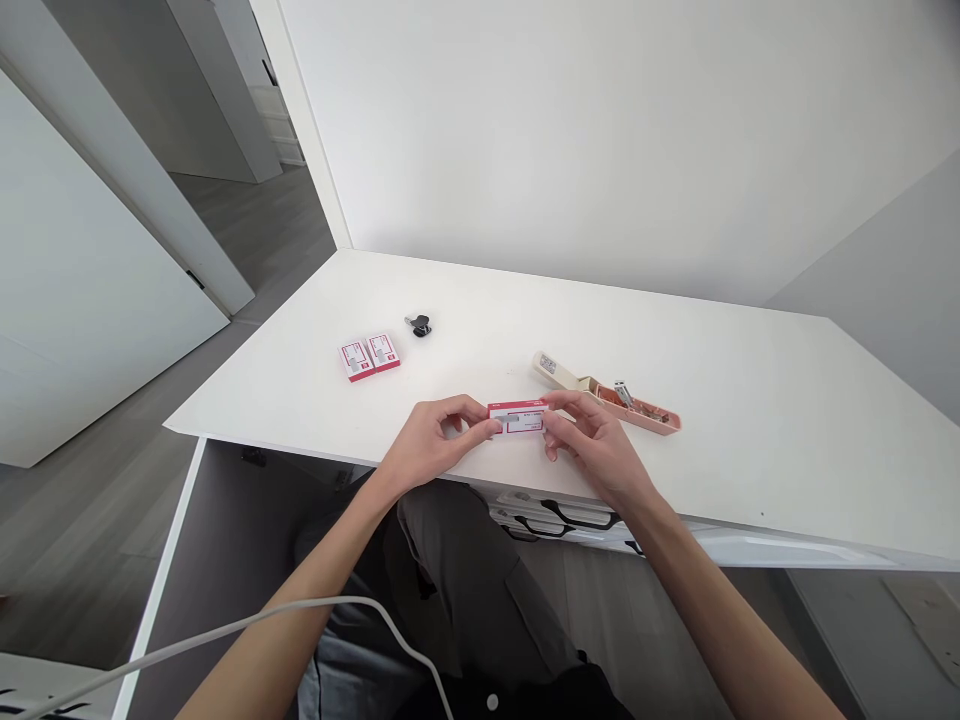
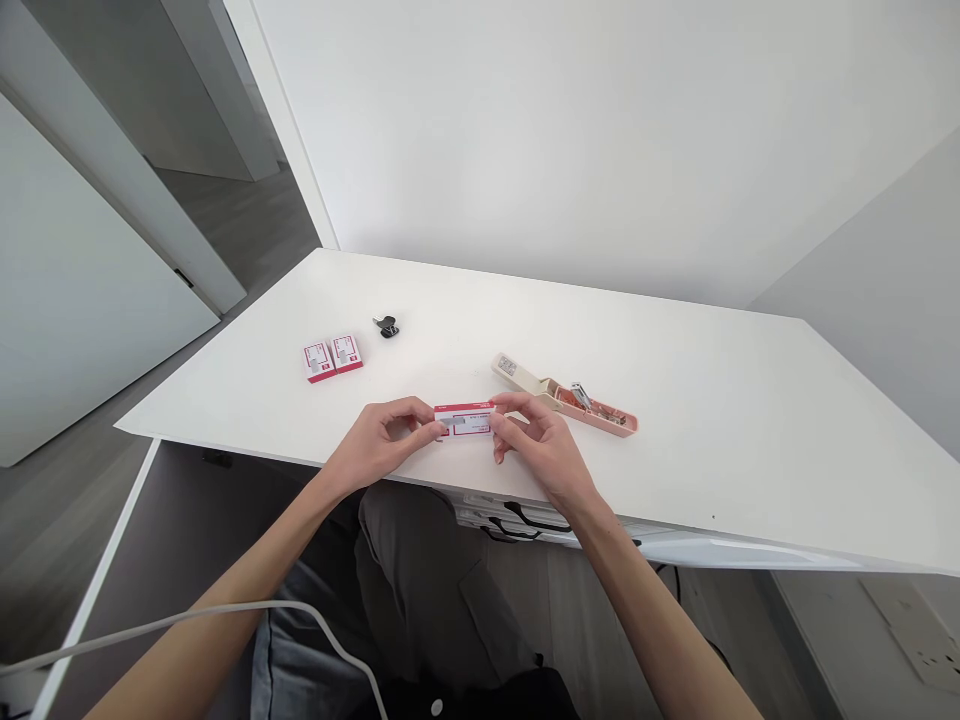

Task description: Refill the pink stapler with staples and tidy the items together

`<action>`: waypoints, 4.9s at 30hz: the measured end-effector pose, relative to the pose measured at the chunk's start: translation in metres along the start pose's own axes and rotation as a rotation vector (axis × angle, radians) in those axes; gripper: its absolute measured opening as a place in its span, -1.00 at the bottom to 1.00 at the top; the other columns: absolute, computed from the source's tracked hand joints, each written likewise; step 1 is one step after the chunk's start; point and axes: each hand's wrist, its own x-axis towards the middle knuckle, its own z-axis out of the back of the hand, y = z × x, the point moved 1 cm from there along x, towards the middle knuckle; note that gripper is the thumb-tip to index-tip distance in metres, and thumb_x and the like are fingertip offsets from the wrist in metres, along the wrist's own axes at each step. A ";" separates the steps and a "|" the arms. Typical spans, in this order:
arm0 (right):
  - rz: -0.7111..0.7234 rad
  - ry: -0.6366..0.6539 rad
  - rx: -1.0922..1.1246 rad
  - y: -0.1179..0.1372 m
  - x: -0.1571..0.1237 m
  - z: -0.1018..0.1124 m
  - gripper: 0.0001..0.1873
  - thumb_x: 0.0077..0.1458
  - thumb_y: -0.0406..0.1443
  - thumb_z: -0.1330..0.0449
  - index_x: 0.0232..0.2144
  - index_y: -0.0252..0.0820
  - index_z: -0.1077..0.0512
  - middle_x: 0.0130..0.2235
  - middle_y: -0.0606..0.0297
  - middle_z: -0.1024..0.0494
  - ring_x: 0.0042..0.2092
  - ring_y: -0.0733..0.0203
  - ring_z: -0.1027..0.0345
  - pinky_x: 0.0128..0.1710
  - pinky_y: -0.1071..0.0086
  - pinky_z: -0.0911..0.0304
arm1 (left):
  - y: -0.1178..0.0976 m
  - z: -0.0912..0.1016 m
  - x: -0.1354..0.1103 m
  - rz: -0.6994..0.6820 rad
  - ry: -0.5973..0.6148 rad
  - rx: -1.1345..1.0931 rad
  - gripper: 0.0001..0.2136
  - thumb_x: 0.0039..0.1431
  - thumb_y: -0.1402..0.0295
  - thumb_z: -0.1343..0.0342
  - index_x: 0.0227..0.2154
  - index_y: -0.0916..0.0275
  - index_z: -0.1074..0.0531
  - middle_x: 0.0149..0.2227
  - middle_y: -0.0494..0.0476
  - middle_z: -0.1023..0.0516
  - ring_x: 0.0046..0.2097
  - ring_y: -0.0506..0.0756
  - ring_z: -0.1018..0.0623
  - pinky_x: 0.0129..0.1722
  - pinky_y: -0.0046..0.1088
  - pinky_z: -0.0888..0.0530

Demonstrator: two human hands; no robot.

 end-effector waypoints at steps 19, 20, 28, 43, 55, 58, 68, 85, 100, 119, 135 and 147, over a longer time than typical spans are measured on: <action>0.172 0.143 -0.540 -0.002 0.007 -0.029 -0.69 0.33 -0.10 -0.24 0.04 -0.06 -0.51 -0.10 0.25 -0.55 -0.36 0.25 -0.43 -0.28 0.28 -0.42 | 0.035 0.092 -0.027 0.443 -0.674 0.637 -0.56 0.27 -0.09 -0.07 -0.56 0.13 -0.35 -0.51 0.03 -0.46 -0.42 0.10 -0.37 -0.32 -0.34 -0.27; 0.175 0.151 -0.580 -0.002 0.009 -0.031 -0.68 0.32 -0.12 -0.25 0.06 -0.06 -0.51 -0.10 0.26 -0.54 -0.38 0.27 -0.41 -0.25 0.25 -0.42 | 0.035 0.092 -0.028 0.440 -0.682 0.652 -0.54 0.28 -0.10 -0.05 -0.56 0.13 -0.31 -0.53 0.02 -0.42 -0.44 0.10 -0.33 -0.34 -0.34 -0.25; 0.110 0.149 -0.835 -0.001 0.019 -0.040 -0.74 0.32 -0.16 -0.29 0.02 -0.06 -0.58 -0.11 0.30 -0.53 -0.40 0.27 -0.38 -0.15 0.20 -0.37 | 0.033 0.080 -0.032 0.227 -0.654 0.671 -0.58 0.34 0.02 -0.04 -0.56 0.14 -0.19 -0.56 -0.02 -0.28 -0.45 0.06 -0.27 -0.31 -0.35 -0.23; -0.183 0.077 -0.199 0.008 0.027 -0.019 -0.55 0.20 0.09 -0.33 -0.11 -0.12 -0.62 -0.38 0.36 -0.49 -0.48 0.31 -0.26 -0.38 0.31 -0.23 | -0.002 0.004 0.006 -0.373 -0.308 0.651 -0.77 0.45 0.23 -0.11 -0.35 0.17 -0.37 -0.40 0.02 -0.47 -0.30 0.09 -0.44 -0.22 -0.33 -0.38; -0.305 0.190 0.333 0.028 0.017 0.001 -0.55 0.08 0.09 -0.48 -0.27 -0.15 -0.65 -0.30 0.33 -0.36 -0.36 0.35 -0.06 -0.48 0.38 0.03 | -0.020 -0.030 0.039 -0.754 -0.293 0.842 -0.87 0.43 0.25 -0.20 -0.05 0.11 -0.52 -0.15 0.14 -0.60 -0.19 0.14 -0.52 -0.15 -0.24 -0.42; -0.269 0.107 0.118 0.031 0.005 0.010 -0.50 0.17 0.14 -0.38 -0.11 -0.10 -0.63 -0.36 0.35 -0.37 -0.38 0.31 -0.14 -0.43 0.37 -0.10 | -0.020 -0.033 0.041 -0.740 -0.298 0.785 -0.88 0.45 0.26 -0.18 -0.06 0.10 -0.54 -0.16 0.13 -0.61 -0.18 0.13 -0.54 -0.14 -0.25 -0.43; 0.256 -0.358 -0.910 0.011 -0.021 0.121 -0.51 0.29 0.12 -0.27 0.06 -0.04 -0.53 0.09 0.02 -0.54 0.16 -0.16 -0.40 0.09 -0.04 -0.38 | -0.016 -0.037 0.048 -0.545 -0.084 0.622 -0.85 0.49 0.26 -0.09 -0.05 0.12 -0.53 0.20 0.20 -0.60 0.24 0.20 -0.54 0.22 -0.09 -0.42; 0.198 -0.217 -0.497 0.024 -0.016 0.134 -0.61 0.22 0.04 -0.39 -0.10 -0.07 -0.53 -0.02 0.16 -0.66 -0.02 0.01 -0.57 -0.05 0.13 -0.46 | -0.035 -0.036 0.058 -0.285 0.080 0.285 -0.80 0.42 0.15 -0.16 -0.10 0.14 -0.56 -0.09 0.09 -0.71 -0.05 0.14 -0.67 -0.02 -0.28 -0.56; 0.402 -0.065 -0.703 0.053 -0.021 0.083 -0.70 0.32 0.03 -0.32 -0.11 -0.01 -0.54 -0.10 0.19 -0.62 -0.28 0.13 -0.48 -0.26 0.15 -0.49 | -0.069 -0.040 0.071 -0.453 0.203 0.848 -0.83 0.43 0.29 -0.14 -0.15 0.17 -0.64 -0.10 0.14 -0.69 -0.09 0.21 -0.63 -0.06 -0.20 -0.43; 0.446 -0.046 -0.765 0.059 -0.025 0.072 -0.73 0.37 0.01 -0.27 -0.12 0.00 -0.54 -0.12 0.17 -0.64 -0.20 0.08 -0.51 -0.31 0.18 -0.49 | -0.072 -0.035 0.063 -0.374 0.239 0.898 -0.85 0.36 0.24 -0.23 -0.19 0.10 -0.70 -0.28 0.09 -0.73 -0.25 0.20 -0.64 -0.13 -0.21 -0.42; 0.495 -0.041 -0.784 0.060 -0.025 0.069 -0.78 0.37 -0.07 -0.30 -0.11 -0.05 -0.52 -0.18 0.20 -0.61 -0.21 0.12 -0.49 -0.34 0.25 -0.46 | -0.077 -0.038 0.060 -0.356 0.270 0.981 -0.79 0.39 0.27 -0.17 -0.25 0.12 -0.72 -0.36 0.14 -0.71 -0.26 0.20 -0.65 -0.14 -0.25 -0.43; 0.359 -0.037 -0.597 0.057 -0.027 0.069 -0.79 0.30 -0.11 -0.38 -0.13 -0.04 -0.54 -0.12 0.23 -0.66 -0.14 0.09 -0.59 -0.22 0.23 -0.50 | -0.053 -0.031 0.052 -0.350 0.253 0.793 -0.80 0.42 0.19 -0.21 -0.10 0.14 -0.66 -0.14 0.08 -0.73 -0.10 0.19 -0.64 -0.11 -0.29 -0.42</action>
